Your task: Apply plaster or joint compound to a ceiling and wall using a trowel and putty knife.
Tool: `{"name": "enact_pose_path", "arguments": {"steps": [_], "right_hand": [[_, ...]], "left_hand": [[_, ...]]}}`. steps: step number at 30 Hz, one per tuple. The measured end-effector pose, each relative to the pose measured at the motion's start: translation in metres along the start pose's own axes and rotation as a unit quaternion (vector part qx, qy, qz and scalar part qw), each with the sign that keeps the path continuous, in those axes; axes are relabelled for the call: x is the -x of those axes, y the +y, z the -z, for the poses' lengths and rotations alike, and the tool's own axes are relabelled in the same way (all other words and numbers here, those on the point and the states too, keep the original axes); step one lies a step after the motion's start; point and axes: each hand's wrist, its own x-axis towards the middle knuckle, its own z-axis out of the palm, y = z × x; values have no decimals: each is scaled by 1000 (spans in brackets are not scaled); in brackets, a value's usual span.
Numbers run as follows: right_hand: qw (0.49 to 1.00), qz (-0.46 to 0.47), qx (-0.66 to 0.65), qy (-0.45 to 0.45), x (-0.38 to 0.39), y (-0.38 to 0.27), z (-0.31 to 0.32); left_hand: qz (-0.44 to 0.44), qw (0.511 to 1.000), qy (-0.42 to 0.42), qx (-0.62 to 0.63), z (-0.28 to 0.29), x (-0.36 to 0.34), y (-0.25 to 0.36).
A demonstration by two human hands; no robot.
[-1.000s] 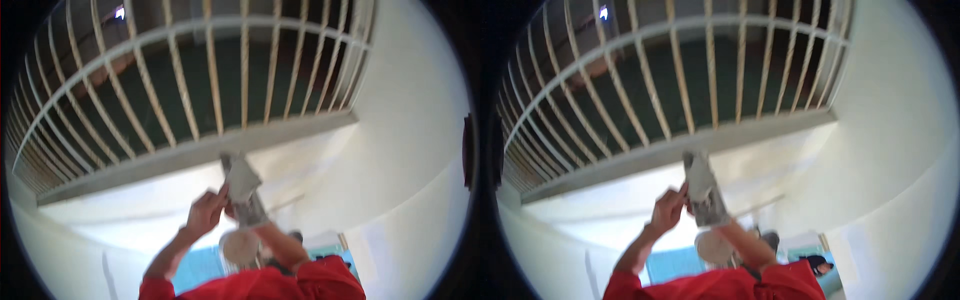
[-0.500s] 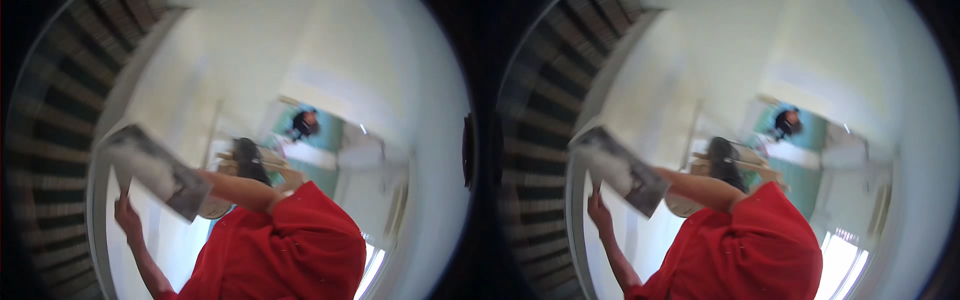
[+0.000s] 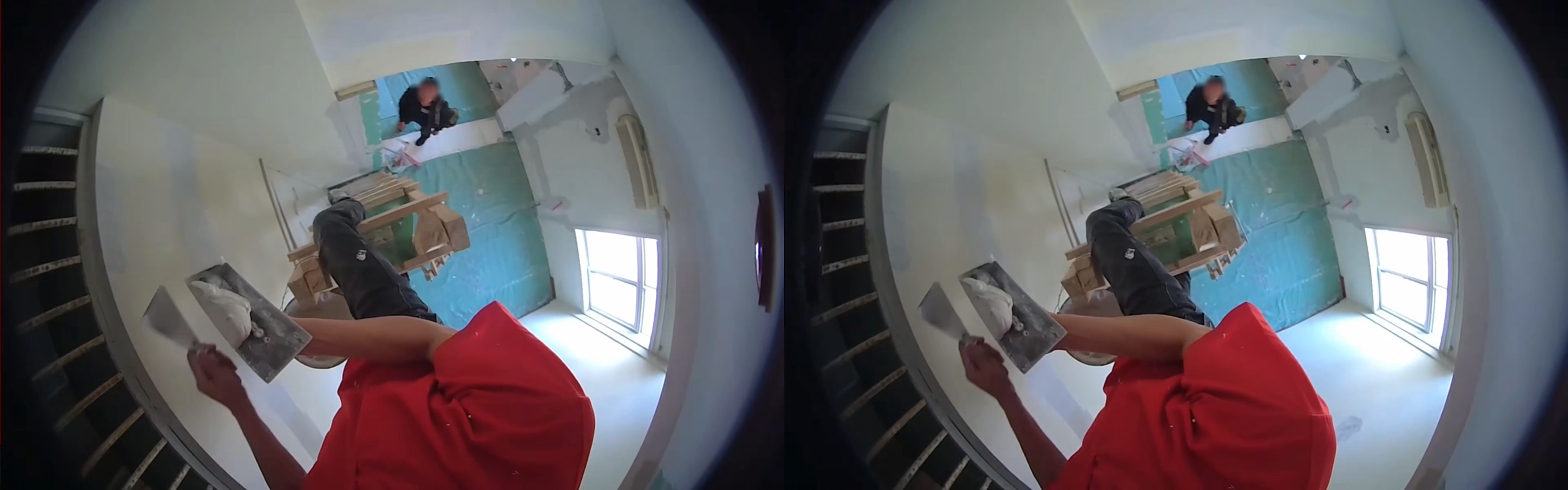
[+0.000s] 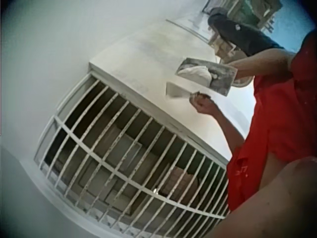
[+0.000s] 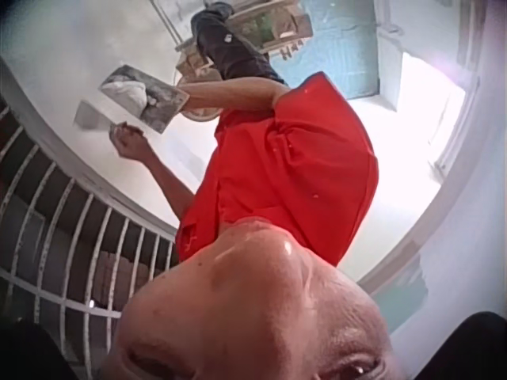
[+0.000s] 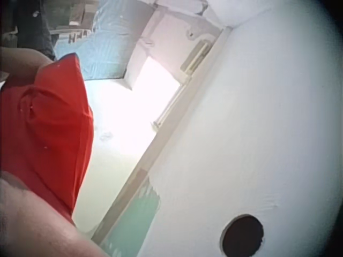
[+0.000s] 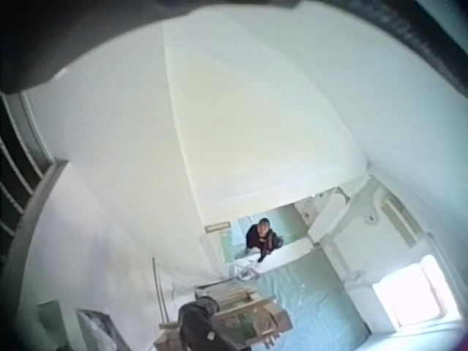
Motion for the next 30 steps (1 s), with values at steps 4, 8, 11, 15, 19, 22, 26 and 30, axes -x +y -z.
{"name": "enact_pose_path", "arguments": {"steps": [4,8,11,15,19,22,26,30], "right_hand": [[1000,1,-11,-13,-11,-7,-6],[1000,3,-16,-15,-11,-16,2],[1000,5,-26,-12,-24,-18,5],[999,7,-41,-5,-39,-20,13],[999,7,-49,3,-46,-15,26],[999,8,-50,5,-63,2,20],[998,35,-57,17,-117,4,11],[998,33,-57,25,-93,0,30]], "left_hand": [[-199,965,-13,-169,-8,9,11],[-285,923,13,-259,-10,2,9],[-322,871,49,-367,12,-8,-9],[-14,994,32,-107,31,4,-32],[156,957,-88,228,41,0,-25],[200,847,-194,453,46,-5,-18],[151,833,-392,360,35,-8,-29],[265,863,-209,375,40,-2,-42]]}}
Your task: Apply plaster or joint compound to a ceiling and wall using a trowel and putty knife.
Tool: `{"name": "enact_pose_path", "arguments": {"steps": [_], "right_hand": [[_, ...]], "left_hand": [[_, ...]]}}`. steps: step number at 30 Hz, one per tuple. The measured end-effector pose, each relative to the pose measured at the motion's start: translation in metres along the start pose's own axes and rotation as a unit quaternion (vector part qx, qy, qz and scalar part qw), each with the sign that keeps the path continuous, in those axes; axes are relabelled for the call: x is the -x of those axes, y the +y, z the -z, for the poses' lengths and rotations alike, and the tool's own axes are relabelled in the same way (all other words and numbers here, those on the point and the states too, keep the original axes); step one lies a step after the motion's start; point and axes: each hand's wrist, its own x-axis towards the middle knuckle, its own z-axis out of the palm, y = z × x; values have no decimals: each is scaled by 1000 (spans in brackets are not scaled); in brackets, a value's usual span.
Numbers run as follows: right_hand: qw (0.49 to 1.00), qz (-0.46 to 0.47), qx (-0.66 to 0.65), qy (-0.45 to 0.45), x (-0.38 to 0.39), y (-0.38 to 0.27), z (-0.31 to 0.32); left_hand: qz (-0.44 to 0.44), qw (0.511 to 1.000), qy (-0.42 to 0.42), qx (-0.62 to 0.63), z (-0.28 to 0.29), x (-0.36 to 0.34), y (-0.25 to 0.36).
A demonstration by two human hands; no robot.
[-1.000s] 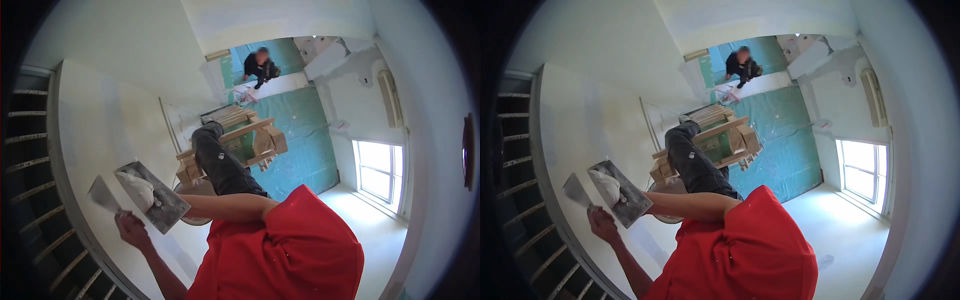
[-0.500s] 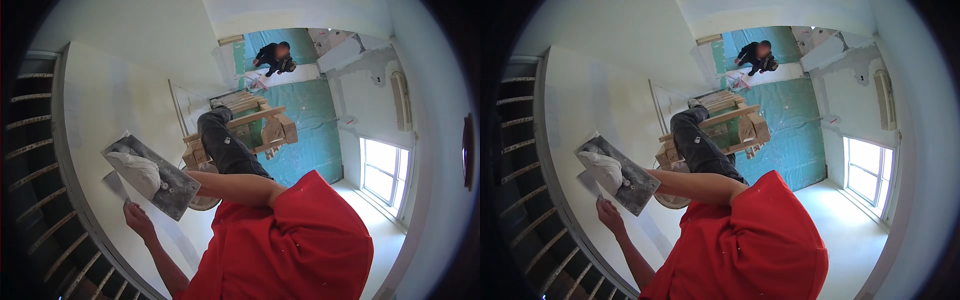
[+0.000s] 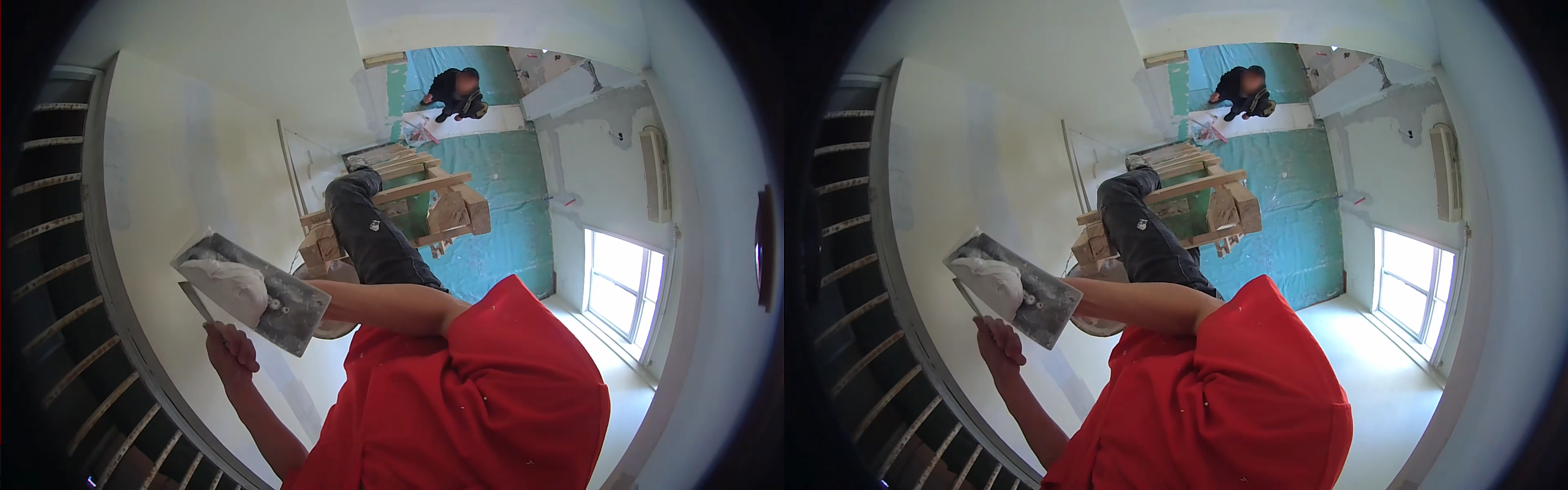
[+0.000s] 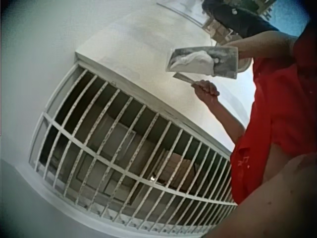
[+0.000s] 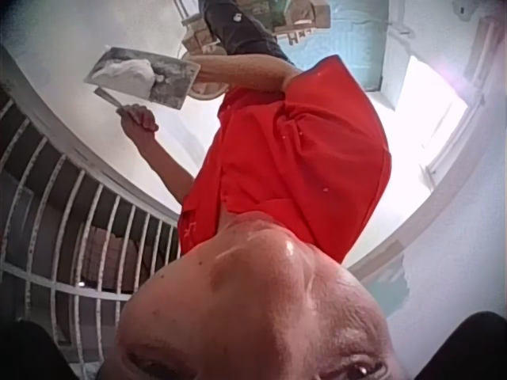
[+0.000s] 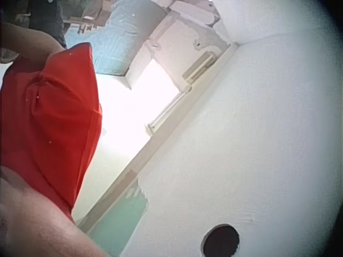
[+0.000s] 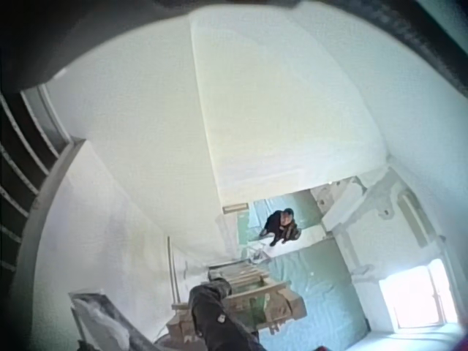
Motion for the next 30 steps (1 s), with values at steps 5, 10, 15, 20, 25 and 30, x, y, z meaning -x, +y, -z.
{"name": "enact_pose_path", "arguments": {"steps": [5,10,15,20,25,30], "right_hand": [[1000,17,-6,9,14,-16,18],[996,77,40,-16,41,-37,-3],[995,77,53,20,62,-46,-14],[991,108,73,24,47,-48,8],[976,108,146,122,96,-74,-47],[965,130,179,143,105,-83,-48]], "left_hand": [[-3,996,77,46,6,5,-23],[-13,995,67,66,2,10,-35],[-25,994,65,79,2,18,-40],[-27,994,70,85,-3,16,-44],[-28,992,84,87,-8,20,-49],[-22,993,82,84,-16,16,-49]]}}
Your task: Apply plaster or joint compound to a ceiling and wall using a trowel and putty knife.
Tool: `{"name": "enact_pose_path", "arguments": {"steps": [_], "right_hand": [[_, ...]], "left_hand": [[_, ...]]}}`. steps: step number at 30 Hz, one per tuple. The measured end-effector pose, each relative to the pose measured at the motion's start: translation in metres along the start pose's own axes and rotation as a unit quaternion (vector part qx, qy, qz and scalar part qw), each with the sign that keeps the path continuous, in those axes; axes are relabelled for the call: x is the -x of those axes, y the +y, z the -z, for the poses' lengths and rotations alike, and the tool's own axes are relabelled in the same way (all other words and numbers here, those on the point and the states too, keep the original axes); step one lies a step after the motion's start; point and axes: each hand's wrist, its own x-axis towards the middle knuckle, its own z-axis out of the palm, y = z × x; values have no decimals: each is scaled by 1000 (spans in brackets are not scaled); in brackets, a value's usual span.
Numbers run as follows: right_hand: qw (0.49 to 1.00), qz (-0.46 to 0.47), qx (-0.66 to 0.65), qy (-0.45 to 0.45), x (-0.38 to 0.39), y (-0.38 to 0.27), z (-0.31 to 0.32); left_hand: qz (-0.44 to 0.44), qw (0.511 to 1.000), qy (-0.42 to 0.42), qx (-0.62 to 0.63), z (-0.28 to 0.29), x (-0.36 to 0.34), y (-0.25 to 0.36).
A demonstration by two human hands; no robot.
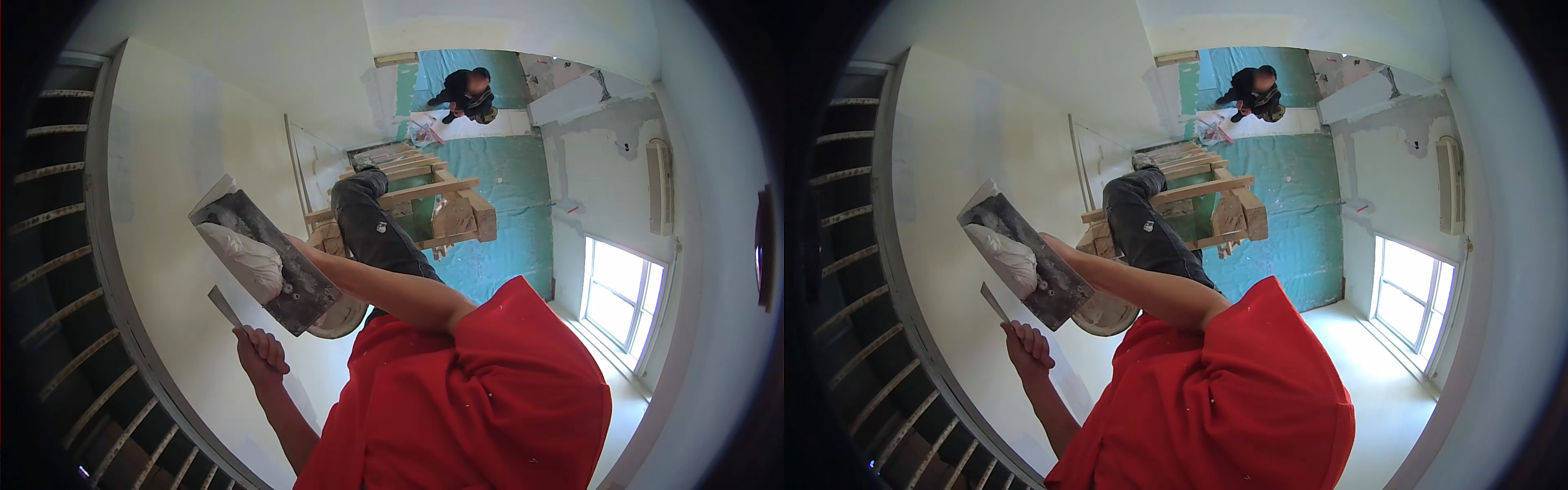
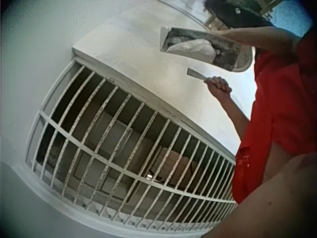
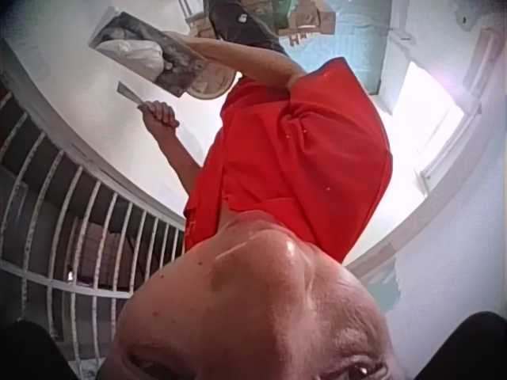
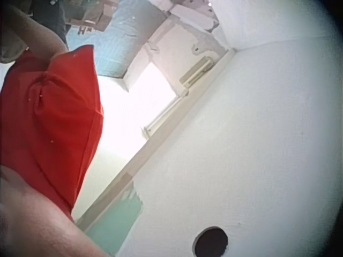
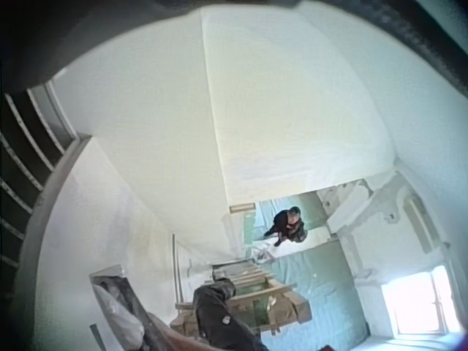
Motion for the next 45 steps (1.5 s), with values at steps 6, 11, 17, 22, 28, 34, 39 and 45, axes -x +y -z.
{"name": "enact_pose_path", "arguments": {"steps": [6,11,17,22,28,34,39,45], "right_hand": [[999,30,13,-35,-1,0,4],[1000,12,-14,-10,5,-8,-1],[998,49,20,-41,-3,-5,4],[987,-108,12,119,35,-49,-28],[996,49,-56,-45,8,-41,-19],[978,151,129,-66,15,-40,-94],[864,181,374,-285,-2,-53,-80],[855,84,424,-286,-6,-69,-184]], "left_hand": [[2,1000,-5,-1,1,-1,-2],[0,1000,-2,8,2,-1,-7],[4,1000,15,7,-1,-4,-9],[32,999,36,-2,7,4,-6],[15,987,-104,-125,-8,19,-13],[-7,990,-23,-140,-50,25,15],[-87,988,-95,-86,-34,43,67],[-187,975,-84,-89,-12,60,93]]}}
